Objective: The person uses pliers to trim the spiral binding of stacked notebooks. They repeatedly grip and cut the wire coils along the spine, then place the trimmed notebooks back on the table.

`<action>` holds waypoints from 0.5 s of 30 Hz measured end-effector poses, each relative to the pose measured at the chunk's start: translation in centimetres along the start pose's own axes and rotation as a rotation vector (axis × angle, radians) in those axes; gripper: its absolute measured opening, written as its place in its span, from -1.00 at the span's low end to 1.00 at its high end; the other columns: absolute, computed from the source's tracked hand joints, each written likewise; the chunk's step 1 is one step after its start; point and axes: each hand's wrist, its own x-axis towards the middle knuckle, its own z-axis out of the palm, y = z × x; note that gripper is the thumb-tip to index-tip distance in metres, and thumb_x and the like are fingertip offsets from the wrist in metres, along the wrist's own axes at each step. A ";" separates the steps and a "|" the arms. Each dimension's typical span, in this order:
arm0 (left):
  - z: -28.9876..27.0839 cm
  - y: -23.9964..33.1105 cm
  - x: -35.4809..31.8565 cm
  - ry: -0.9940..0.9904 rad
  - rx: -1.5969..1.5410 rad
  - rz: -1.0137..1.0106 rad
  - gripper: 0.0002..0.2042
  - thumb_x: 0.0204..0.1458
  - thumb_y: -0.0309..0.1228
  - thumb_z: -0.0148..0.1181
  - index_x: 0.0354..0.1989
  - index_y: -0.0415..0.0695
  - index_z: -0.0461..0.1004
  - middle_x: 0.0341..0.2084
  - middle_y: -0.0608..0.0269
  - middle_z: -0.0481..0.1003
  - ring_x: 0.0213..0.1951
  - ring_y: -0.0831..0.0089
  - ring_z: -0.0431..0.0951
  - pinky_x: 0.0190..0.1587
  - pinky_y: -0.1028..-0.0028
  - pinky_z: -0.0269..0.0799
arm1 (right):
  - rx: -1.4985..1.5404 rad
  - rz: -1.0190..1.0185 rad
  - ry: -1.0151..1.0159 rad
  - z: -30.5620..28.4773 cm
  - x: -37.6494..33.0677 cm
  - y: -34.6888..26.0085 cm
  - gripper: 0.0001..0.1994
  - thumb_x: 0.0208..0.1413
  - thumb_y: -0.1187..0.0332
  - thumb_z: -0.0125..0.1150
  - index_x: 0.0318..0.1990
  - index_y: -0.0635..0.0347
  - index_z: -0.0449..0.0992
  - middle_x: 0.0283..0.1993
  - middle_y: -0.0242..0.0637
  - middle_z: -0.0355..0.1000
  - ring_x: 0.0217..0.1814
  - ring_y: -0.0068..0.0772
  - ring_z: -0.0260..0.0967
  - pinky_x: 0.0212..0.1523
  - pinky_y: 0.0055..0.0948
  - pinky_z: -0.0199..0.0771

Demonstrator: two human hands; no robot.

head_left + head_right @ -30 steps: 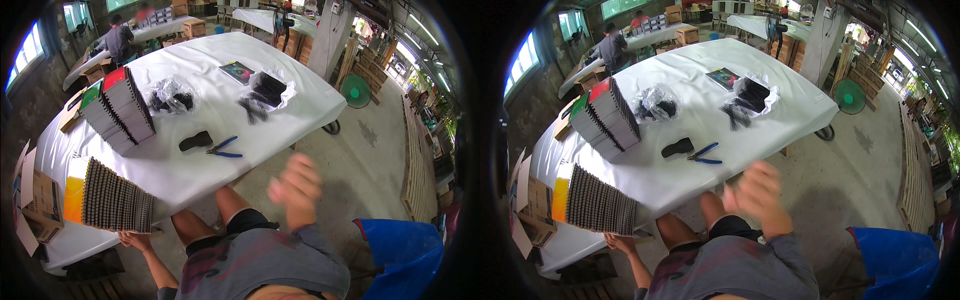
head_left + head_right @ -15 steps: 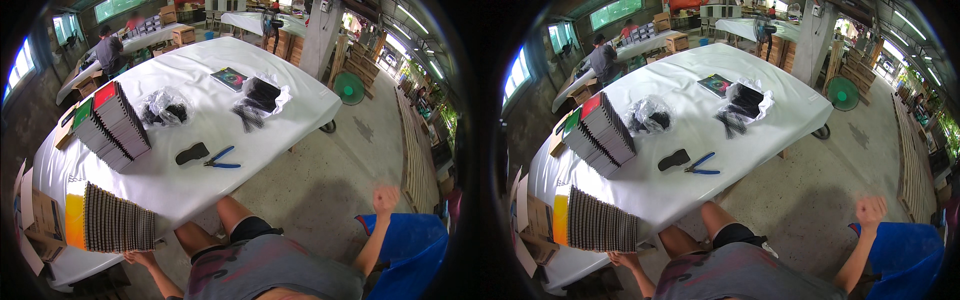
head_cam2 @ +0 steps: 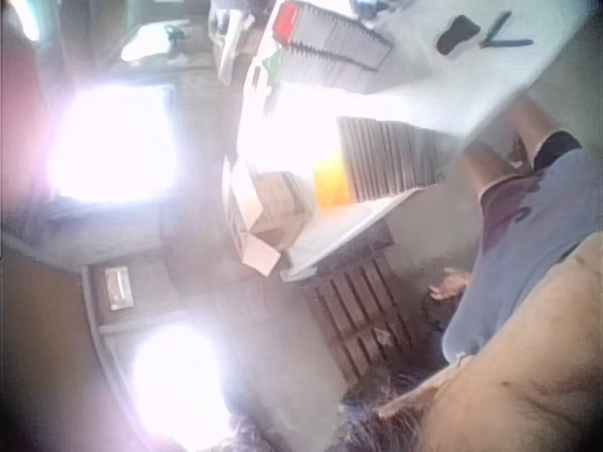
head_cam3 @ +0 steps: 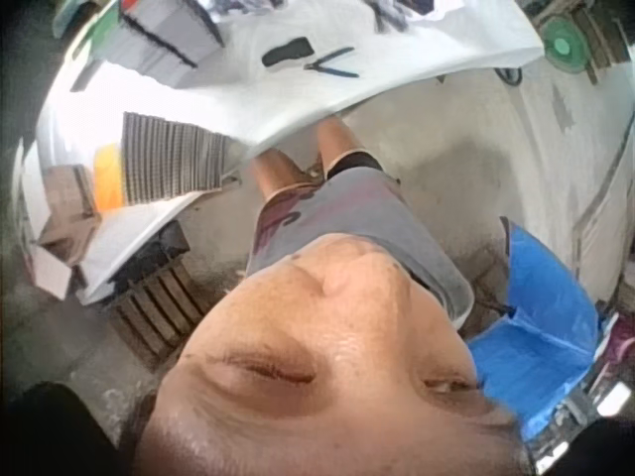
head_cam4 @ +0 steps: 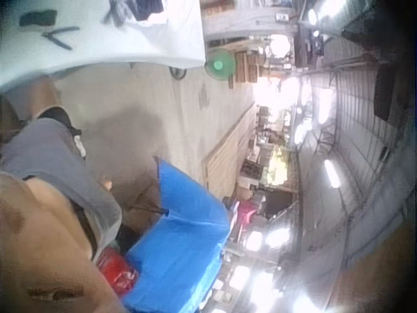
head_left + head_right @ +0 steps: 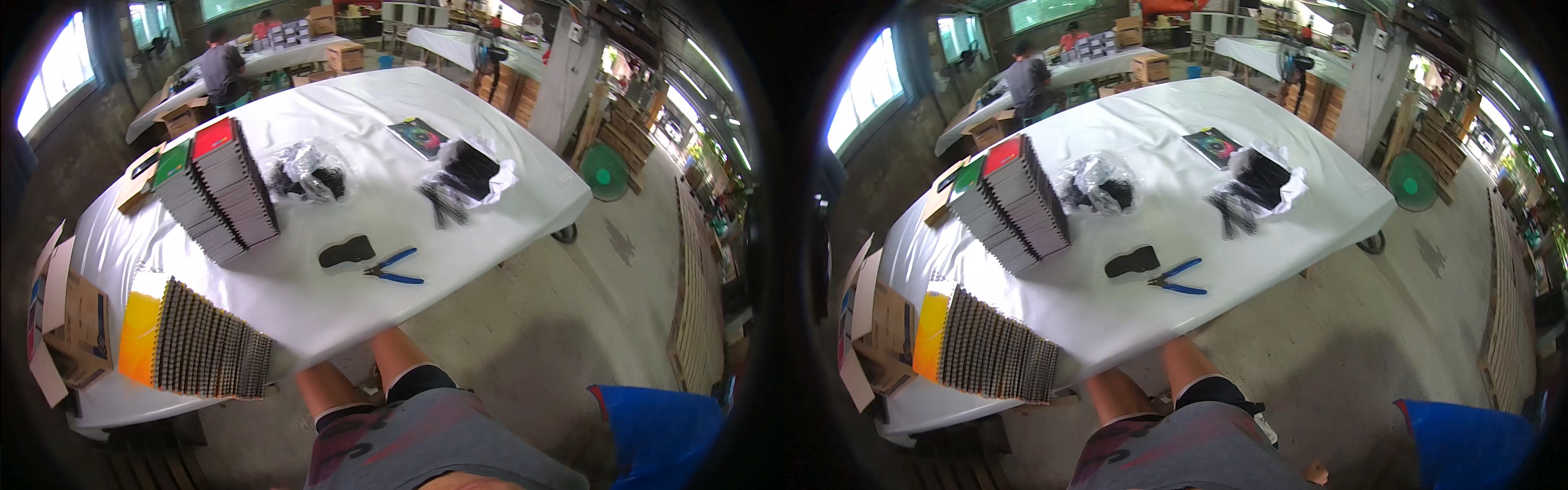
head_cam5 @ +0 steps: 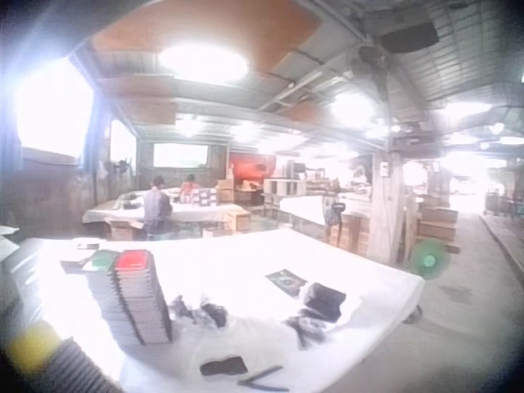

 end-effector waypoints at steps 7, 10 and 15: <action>-2.0 -1.9 -3.1 0.311 0.100 -0.040 -0.37 -0.05 -0.07 0.22 0.08 -0.22 0.15 0.09 -0.11 0.10 0.06 0.03 0.21 -0.04 0.11 0.29 | 0.355 -0.127 0.032 -10.1 2.4 -9.0 -0.66 0.01 0.30 0.10 -0.71 0.32 0.30 -0.71 -0.16 0.23 -0.68 -0.30 0.14 -0.57 -0.18 0.17; -2.3 -3.1 -3.5 0.421 0.146 -0.058 -0.37 -0.05 -0.05 0.22 0.07 -0.21 0.16 0.07 -0.11 0.11 0.03 0.03 0.22 -0.06 0.11 0.30 | 0.536 -0.281 0.255 -12.3 5.8 -13.6 -0.63 0.03 0.28 0.06 -0.72 0.32 0.25 -0.76 -0.21 0.08 -0.72 -0.36 -0.08 -0.63 -0.22 0.04; -1.6 -11.3 1.6 0.620 0.278 -0.052 -0.38 -0.05 -0.03 0.21 0.04 -0.21 0.18 0.04 -0.10 0.14 -0.02 0.04 0.25 -0.09 0.11 0.31 | 1.084 -0.651 0.491 -21.6 12.7 -29.6 -0.64 0.05 0.39 0.05 -0.73 0.19 0.11 -0.76 -0.37 -0.02 -0.71 -0.50 -0.15 -0.67 -0.42 -0.09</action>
